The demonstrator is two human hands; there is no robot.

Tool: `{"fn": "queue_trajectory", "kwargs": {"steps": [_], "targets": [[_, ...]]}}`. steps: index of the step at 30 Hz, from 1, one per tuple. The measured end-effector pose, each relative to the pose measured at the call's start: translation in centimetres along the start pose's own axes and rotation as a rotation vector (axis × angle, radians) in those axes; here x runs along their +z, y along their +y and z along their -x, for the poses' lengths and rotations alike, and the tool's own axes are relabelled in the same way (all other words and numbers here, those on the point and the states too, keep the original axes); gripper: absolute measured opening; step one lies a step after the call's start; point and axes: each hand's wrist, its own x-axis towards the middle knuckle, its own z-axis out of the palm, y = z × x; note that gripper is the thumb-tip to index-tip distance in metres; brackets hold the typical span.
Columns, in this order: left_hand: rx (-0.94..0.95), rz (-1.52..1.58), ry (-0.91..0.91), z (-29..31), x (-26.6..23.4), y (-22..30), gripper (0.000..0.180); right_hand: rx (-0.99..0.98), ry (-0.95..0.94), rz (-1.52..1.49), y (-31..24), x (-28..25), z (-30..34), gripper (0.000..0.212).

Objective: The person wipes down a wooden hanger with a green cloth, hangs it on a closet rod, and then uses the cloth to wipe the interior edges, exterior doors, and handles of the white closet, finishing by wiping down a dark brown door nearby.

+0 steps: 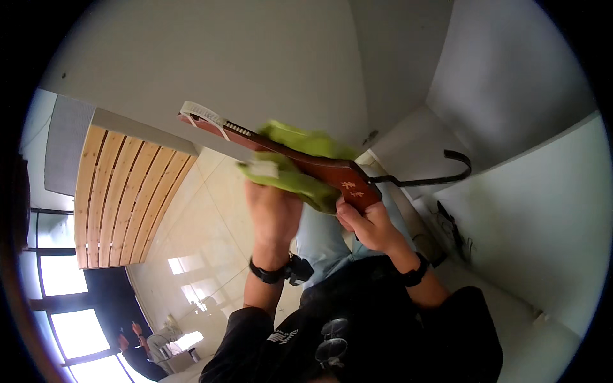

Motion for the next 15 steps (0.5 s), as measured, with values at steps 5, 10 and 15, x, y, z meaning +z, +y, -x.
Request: {"fn": "queue_trajectory", "kwargs": {"steps": [5,10,15], "targets": [[0.158,0.334,-0.171,-2.4,-3.2,1.5,0.022,0.135,-0.083,0.017,-0.9,0.7,0.1,0.034],[0.14,0.266,-0.077,-2.3,-2.7,1.9,0.022,-0.197,0.204,-0.106,-0.5,1.6,-0.7,0.032],[0.0,0.031,0.063,-1.4,-0.5,1.0,0.019,-0.166,0.266,0.358,-1.3,1.6,-1.3,0.019]]}}
